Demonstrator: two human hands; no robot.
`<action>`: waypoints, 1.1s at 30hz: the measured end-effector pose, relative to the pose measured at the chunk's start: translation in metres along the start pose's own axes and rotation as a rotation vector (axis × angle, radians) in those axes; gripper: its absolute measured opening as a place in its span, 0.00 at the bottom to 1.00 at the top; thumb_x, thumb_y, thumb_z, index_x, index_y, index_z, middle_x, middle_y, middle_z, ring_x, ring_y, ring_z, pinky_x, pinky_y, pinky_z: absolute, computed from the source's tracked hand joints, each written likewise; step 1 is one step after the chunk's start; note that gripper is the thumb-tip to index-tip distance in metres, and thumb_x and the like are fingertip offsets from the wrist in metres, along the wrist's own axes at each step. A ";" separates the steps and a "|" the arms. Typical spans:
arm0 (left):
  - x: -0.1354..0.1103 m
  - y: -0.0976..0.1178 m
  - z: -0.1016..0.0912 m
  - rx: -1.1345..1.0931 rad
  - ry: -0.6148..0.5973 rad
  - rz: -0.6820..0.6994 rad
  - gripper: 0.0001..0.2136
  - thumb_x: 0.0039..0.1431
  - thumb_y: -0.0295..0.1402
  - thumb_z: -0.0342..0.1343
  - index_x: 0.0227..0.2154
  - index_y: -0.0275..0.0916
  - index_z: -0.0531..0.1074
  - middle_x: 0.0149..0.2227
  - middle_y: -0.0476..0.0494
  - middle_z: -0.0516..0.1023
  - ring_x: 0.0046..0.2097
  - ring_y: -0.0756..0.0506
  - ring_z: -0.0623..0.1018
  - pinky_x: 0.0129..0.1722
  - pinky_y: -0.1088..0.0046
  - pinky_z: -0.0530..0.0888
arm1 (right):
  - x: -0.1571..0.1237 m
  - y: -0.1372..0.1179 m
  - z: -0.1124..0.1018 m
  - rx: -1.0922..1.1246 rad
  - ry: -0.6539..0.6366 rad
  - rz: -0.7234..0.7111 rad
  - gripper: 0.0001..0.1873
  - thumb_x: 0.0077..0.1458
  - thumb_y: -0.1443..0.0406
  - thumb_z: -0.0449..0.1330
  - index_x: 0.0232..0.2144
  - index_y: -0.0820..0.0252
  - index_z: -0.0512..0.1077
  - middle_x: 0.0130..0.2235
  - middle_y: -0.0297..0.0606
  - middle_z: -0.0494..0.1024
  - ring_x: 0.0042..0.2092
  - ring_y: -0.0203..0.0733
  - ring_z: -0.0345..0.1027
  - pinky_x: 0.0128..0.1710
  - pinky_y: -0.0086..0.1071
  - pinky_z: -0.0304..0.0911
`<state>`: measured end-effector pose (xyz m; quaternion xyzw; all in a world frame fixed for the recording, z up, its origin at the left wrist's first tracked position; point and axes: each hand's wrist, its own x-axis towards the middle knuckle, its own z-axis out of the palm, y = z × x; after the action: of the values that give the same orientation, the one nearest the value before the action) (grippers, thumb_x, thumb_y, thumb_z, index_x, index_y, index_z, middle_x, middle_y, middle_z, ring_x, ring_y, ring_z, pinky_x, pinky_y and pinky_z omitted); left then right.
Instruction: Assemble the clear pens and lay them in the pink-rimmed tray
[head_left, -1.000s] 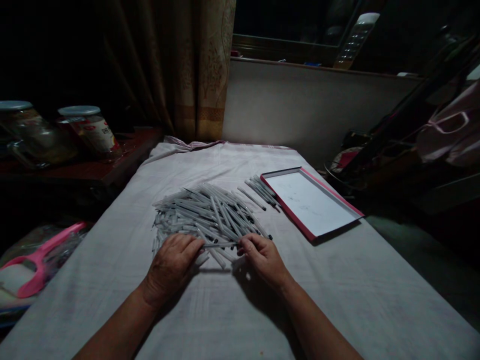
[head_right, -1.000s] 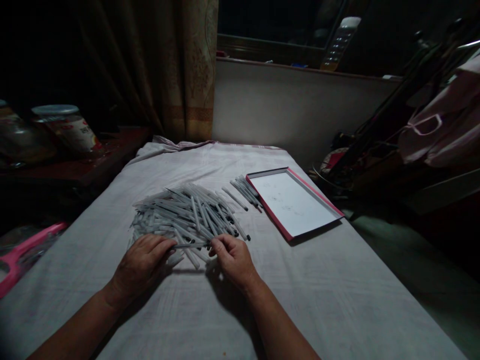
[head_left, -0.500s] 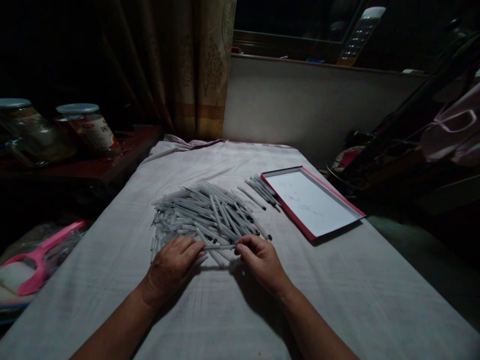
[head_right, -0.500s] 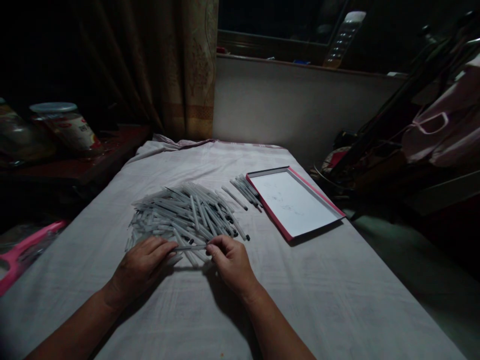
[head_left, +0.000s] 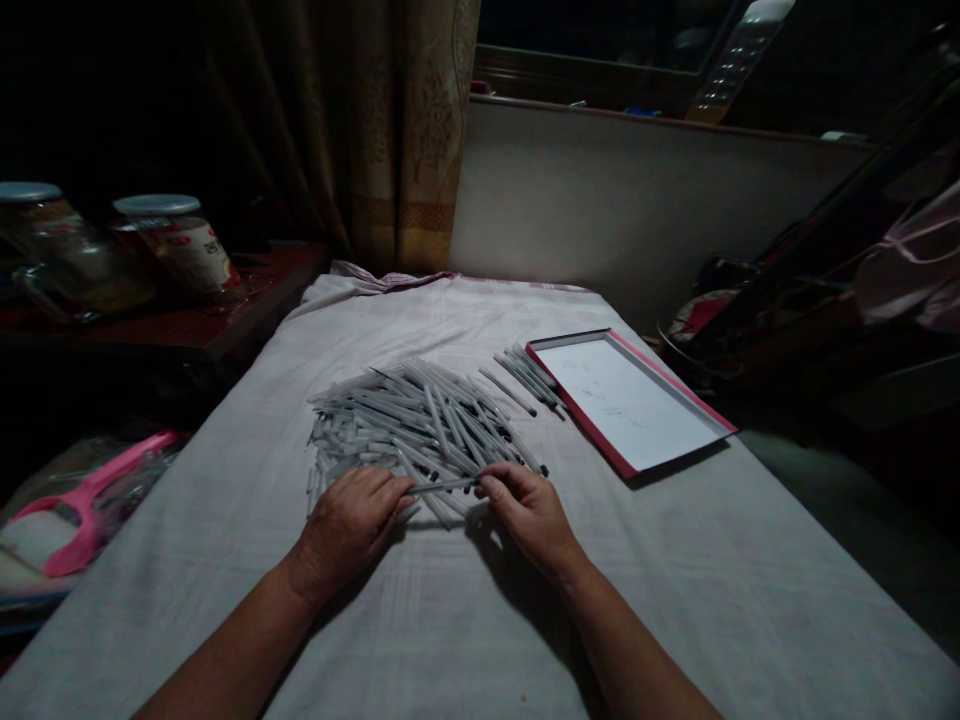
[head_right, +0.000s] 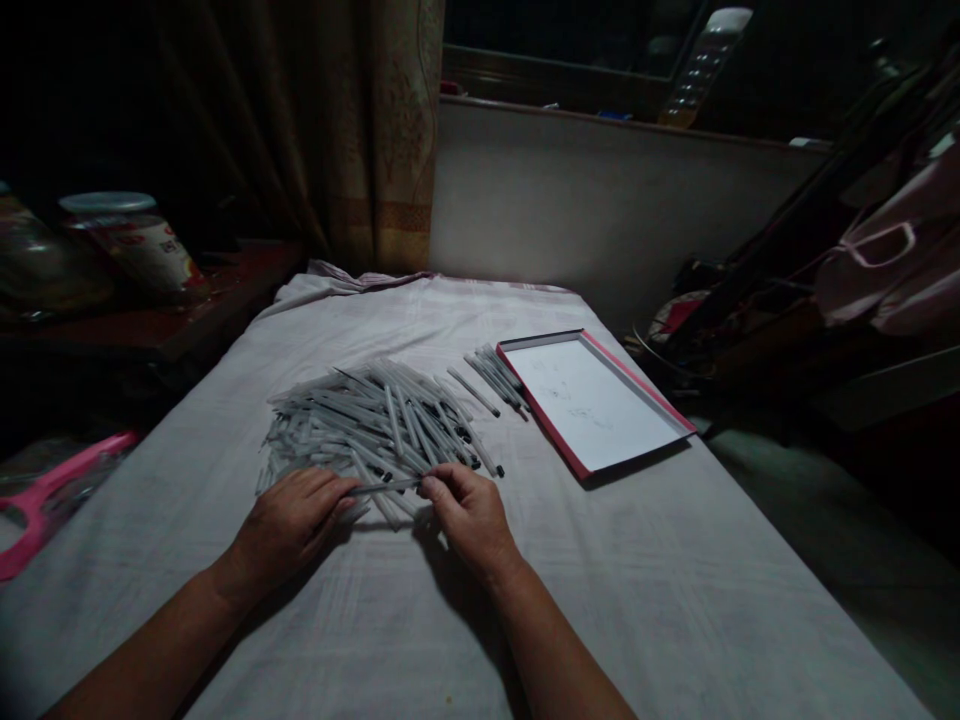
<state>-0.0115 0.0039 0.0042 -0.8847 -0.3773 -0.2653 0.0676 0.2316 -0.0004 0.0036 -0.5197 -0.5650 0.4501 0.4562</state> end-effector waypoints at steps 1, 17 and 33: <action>0.000 0.000 0.000 -0.002 -0.003 -0.004 0.13 0.71 0.37 0.44 0.41 0.38 0.73 0.32 0.45 0.76 0.34 0.44 0.74 0.35 0.67 0.68 | 0.000 0.000 0.000 -0.020 0.000 0.009 0.10 0.52 0.59 0.60 0.28 0.60 0.76 0.26 0.36 0.78 0.30 0.40 0.71 0.31 0.31 0.66; 0.000 0.000 0.003 -0.015 -0.024 0.008 0.12 0.70 0.36 0.44 0.42 0.37 0.72 0.32 0.45 0.76 0.34 0.44 0.74 0.36 0.67 0.67 | -0.001 0.003 -0.003 -0.080 -0.011 -0.066 0.08 0.53 0.61 0.58 0.30 0.59 0.75 0.28 0.35 0.77 0.31 0.39 0.71 0.33 0.32 0.65; 0.000 0.002 0.002 -0.013 -0.027 0.001 0.11 0.69 0.35 0.47 0.42 0.37 0.72 0.33 0.45 0.77 0.35 0.44 0.74 0.37 0.67 0.68 | -0.001 0.004 -0.003 0.018 -0.053 0.010 0.10 0.49 0.61 0.62 0.35 0.58 0.76 0.29 0.34 0.76 0.30 0.37 0.69 0.31 0.31 0.64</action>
<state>-0.0094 0.0031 0.0030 -0.8888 -0.3760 -0.2559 0.0567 0.2352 -0.0011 0.0000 -0.5061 -0.5703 0.4711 0.4435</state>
